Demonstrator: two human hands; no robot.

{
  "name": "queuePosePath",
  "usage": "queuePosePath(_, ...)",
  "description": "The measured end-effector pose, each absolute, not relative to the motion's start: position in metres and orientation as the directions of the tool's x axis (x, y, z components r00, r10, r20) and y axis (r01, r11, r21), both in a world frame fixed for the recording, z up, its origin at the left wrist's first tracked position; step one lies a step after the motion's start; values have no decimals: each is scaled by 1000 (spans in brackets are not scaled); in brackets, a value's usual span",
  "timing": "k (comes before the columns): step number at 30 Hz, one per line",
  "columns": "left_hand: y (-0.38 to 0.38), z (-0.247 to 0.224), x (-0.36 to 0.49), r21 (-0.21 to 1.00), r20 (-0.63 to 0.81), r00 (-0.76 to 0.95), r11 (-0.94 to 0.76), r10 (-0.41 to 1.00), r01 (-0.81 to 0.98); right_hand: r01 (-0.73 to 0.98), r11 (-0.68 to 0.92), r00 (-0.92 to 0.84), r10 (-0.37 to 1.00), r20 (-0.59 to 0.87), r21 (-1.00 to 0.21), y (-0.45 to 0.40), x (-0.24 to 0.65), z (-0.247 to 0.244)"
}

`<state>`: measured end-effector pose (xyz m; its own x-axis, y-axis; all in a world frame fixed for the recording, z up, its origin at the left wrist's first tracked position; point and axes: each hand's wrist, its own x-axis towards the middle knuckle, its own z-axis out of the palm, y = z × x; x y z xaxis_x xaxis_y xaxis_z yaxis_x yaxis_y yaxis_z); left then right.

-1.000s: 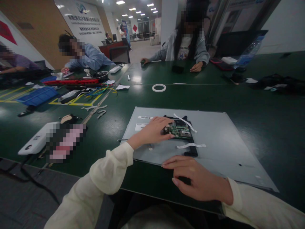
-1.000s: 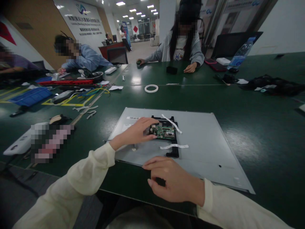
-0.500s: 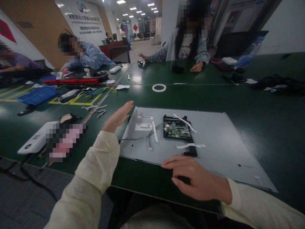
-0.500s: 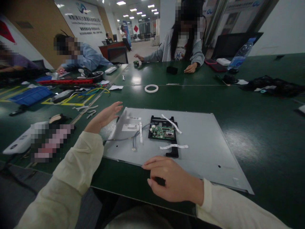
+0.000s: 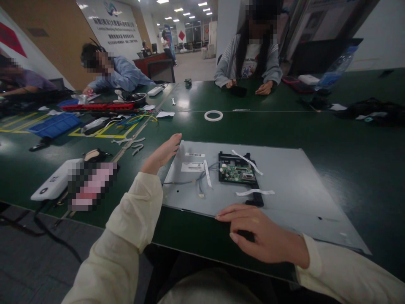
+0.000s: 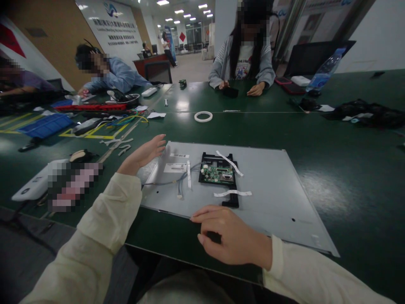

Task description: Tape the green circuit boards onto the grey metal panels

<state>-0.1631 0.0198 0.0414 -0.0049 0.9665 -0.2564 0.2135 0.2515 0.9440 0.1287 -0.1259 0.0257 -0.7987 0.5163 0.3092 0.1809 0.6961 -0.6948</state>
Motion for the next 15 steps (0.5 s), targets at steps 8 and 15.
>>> queuePosePath(8, 15, 47, -161, 947, -222, -29, 223, 975, 230, 414, 706, -796, 587, 146, -575, -111, 133, 44)
queuePosePath(15, 14, 51, -165, 950, -138, -80, 155, 987, 270, 631, 637, -586, 765, 266, -443, -71, 164, 50)
